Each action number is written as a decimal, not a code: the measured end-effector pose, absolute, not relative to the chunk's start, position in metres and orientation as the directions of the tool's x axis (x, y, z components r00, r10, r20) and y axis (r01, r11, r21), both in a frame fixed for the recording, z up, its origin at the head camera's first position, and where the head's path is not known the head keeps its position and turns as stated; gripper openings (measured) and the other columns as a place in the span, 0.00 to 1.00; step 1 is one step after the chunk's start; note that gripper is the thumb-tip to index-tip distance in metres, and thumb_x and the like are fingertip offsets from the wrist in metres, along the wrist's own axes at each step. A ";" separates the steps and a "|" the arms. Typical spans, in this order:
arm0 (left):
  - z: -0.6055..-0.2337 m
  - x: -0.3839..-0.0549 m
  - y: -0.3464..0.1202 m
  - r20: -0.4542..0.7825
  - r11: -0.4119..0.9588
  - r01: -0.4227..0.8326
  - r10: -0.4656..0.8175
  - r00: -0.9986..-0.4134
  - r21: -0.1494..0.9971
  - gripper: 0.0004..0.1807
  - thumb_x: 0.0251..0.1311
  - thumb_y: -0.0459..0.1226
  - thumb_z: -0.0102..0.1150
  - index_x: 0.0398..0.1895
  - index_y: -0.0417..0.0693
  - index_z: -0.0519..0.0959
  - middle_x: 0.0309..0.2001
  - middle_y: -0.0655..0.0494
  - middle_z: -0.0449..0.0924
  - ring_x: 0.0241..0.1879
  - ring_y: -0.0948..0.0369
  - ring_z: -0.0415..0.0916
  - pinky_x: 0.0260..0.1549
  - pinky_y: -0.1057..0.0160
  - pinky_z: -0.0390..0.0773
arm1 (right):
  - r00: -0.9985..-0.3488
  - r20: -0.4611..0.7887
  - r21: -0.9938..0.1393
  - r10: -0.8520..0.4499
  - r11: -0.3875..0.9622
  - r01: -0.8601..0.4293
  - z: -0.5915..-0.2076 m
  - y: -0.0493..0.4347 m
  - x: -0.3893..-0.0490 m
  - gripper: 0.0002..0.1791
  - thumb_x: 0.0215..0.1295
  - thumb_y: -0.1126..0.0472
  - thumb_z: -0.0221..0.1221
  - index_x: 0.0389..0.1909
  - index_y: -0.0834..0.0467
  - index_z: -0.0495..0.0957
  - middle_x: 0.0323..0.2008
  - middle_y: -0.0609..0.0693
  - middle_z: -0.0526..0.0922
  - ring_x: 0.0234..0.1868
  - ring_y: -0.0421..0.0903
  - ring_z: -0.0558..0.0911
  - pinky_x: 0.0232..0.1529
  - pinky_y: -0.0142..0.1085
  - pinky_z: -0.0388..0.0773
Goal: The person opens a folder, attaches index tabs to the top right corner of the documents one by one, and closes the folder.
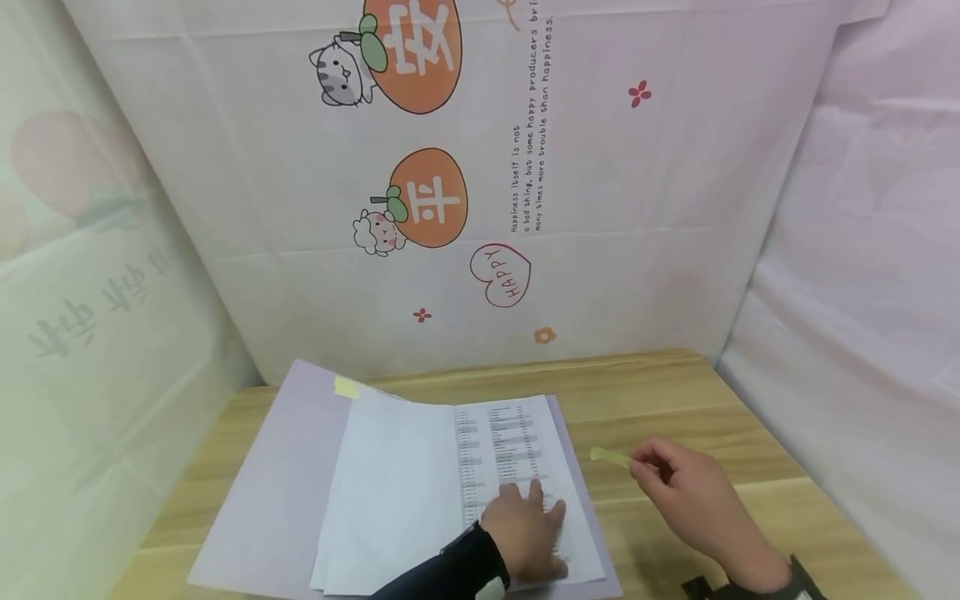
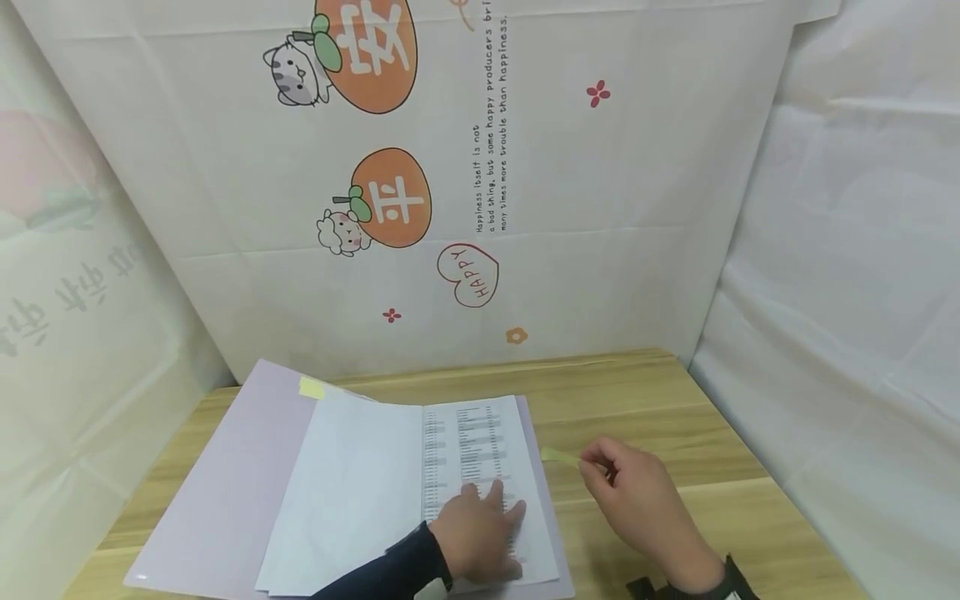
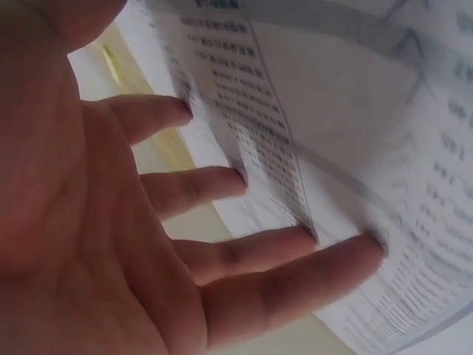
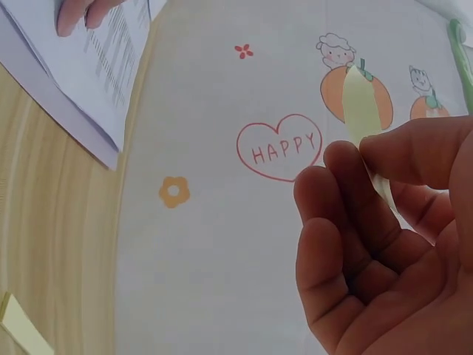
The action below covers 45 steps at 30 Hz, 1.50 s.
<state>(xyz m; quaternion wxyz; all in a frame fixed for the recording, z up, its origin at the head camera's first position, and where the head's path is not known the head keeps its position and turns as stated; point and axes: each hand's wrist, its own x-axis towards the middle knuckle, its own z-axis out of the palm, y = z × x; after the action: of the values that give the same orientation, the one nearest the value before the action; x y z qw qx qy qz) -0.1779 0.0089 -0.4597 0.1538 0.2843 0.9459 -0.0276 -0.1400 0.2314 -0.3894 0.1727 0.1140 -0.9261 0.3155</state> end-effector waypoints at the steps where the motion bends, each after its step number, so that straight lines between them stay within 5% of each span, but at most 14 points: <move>1: -0.459 -0.181 0.007 -0.302 0.827 0.561 0.546 -0.781 0.046 0.38 0.53 0.67 0.63 0.69 0.76 0.70 0.68 0.57 0.68 0.59 0.44 0.70 0.44 0.47 0.79 | -0.912 0.394 -0.535 -0.117 0.777 -0.331 -0.389 0.231 -0.142 0.04 0.67 0.61 0.64 0.34 0.48 0.81 0.22 0.33 0.72 0.21 0.34 0.69 0.22 0.32 0.68; 6: -0.454 -0.201 -0.008 -0.270 0.818 0.563 0.573 -0.774 0.121 0.32 0.59 0.59 0.63 0.67 0.66 0.74 0.61 0.55 0.73 0.56 0.50 0.72 0.48 0.50 0.77 | -0.907 0.378 -0.494 -0.187 0.787 -0.369 -0.383 0.229 -0.154 0.01 0.66 0.61 0.64 0.36 0.52 0.82 0.26 0.34 0.76 0.24 0.33 0.70 0.25 0.32 0.71; 13: -0.455 -0.238 -0.026 -0.153 0.851 0.502 0.522 -0.839 0.153 0.30 0.65 0.50 0.61 0.69 0.55 0.72 0.71 0.50 0.65 0.67 0.50 0.65 0.60 0.47 0.69 | -0.917 0.315 -0.482 -0.245 0.791 -0.377 -0.383 0.225 -0.185 0.01 0.68 0.62 0.62 0.38 0.53 0.80 0.28 0.37 0.79 0.27 0.34 0.74 0.28 0.34 0.74; 24: -0.466 -0.284 -0.031 0.024 0.831 0.512 0.520 -0.854 0.218 0.24 0.69 0.41 0.56 0.67 0.46 0.73 0.66 0.50 0.71 0.65 0.53 0.68 0.60 0.49 0.70 | -0.940 0.218 -0.513 -0.262 0.789 -0.339 -0.406 0.215 -0.252 0.03 0.71 0.62 0.58 0.37 0.54 0.79 0.28 0.43 0.77 0.26 0.42 0.73 0.29 0.39 0.73; 34: -0.477 -0.305 -0.025 -0.010 0.870 0.475 0.481 -0.877 0.132 0.28 0.64 0.44 0.60 0.67 0.45 0.73 0.68 0.48 0.68 0.70 0.56 0.60 0.61 0.53 0.69 | -0.966 0.139 -0.580 -0.220 0.772 -0.259 -0.435 0.198 -0.312 0.08 0.72 0.64 0.55 0.45 0.60 0.81 0.41 0.52 0.83 0.35 0.46 0.79 0.36 0.42 0.77; 45: -0.483 -0.328 -0.022 -0.047 0.877 0.441 0.457 -0.888 0.191 0.32 0.64 0.44 0.60 0.70 0.41 0.68 0.72 0.46 0.62 0.71 0.54 0.59 0.63 0.55 0.66 | -0.979 0.086 -0.551 -0.184 0.810 -0.201 -0.464 0.183 -0.349 0.06 0.68 0.65 0.56 0.38 0.60 0.82 0.36 0.52 0.82 0.37 0.50 0.80 0.40 0.45 0.77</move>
<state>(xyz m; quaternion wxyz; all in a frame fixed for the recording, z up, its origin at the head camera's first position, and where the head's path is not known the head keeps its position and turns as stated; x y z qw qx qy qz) -0.3277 -0.0217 -0.4834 0.0451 0.2320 0.9677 0.0879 -0.3487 0.1827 -0.4637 0.0144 0.1012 -0.9512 0.2911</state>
